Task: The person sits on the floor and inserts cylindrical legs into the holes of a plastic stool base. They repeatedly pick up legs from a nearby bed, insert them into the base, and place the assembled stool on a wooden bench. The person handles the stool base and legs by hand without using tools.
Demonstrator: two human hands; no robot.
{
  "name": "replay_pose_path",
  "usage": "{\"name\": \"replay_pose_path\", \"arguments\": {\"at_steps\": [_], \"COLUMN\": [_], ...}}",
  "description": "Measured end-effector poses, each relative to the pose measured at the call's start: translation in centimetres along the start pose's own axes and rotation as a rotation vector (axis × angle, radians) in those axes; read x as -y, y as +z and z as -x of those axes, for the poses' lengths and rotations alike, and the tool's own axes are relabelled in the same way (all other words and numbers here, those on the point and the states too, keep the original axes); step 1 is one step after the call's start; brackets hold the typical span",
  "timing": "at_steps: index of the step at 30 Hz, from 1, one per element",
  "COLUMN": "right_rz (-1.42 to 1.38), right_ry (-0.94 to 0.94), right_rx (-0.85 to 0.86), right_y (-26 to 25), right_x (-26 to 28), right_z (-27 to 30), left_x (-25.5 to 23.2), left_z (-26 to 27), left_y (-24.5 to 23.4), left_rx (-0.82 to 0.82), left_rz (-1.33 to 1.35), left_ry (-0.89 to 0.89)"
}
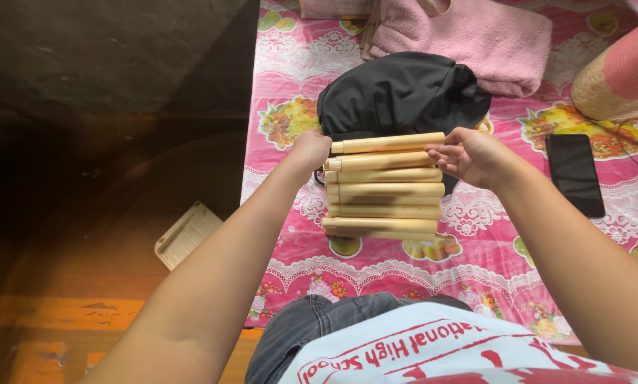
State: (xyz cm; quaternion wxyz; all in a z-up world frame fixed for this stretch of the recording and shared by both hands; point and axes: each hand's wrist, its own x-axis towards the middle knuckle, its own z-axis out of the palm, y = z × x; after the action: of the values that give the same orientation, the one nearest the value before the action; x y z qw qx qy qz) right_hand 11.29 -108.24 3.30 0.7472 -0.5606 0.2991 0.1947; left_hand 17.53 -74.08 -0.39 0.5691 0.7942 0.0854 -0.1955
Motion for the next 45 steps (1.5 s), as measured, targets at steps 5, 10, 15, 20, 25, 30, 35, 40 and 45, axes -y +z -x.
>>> {"name": "replay_pose_path", "arguments": {"at_steps": [5, 10, 15, 20, 25, 30, 35, 40, 45], "right_rz": [0.037, 0.115, 0.158, 0.156, 0.205, 0.228, 0.281, 0.280, 0.340], "right_ry": [-0.009, -0.097, -0.167, -0.195, -0.225, -0.261, -0.327, -0.350, -0.299], "right_rx": [-0.008, -0.028, -0.049, 0.011, 0.018, 0.036, 0.021, 0.049, 0.126], "right_y": [1.2, 3.0, 4.2, 5.0, 5.6, 5.3, 3.8, 2.8, 3.1], "right_x": [0.3, 1.8, 1.6, -0.7, -3.5, -5.1, -6.1, -6.9, -7.8], "right_z": [1.2, 4.9, 9.1, 13.9, 18.7, 21.5, 22.6, 23.9, 25.7], "left_x": [-1.0, -3.5, -5.4, -6.3, -6.4, -5.7, -4.3, -2.8, -0.6], "left_z": [0.2, 1.5, 4.4, 9.5, 15.6, 19.9, 23.3, 26.4, 29.7], "left_y": [0.3, 0.2, 0.4, 0.2, -0.8, -1.1, -1.1, -0.8, -0.6], "left_rx": [-0.025, -0.047, -0.060, -0.050, -0.006, -0.034, -0.050, -0.106, -0.147], "left_rz": [0.048, 0.027, 0.107, 0.161, 0.253, 0.278, 0.360, 0.363, 0.430], "left_ry": [-0.067, 0.062, 0.139, 0.263, 0.179, 0.176, 0.174, 0.163, 0.139]}}
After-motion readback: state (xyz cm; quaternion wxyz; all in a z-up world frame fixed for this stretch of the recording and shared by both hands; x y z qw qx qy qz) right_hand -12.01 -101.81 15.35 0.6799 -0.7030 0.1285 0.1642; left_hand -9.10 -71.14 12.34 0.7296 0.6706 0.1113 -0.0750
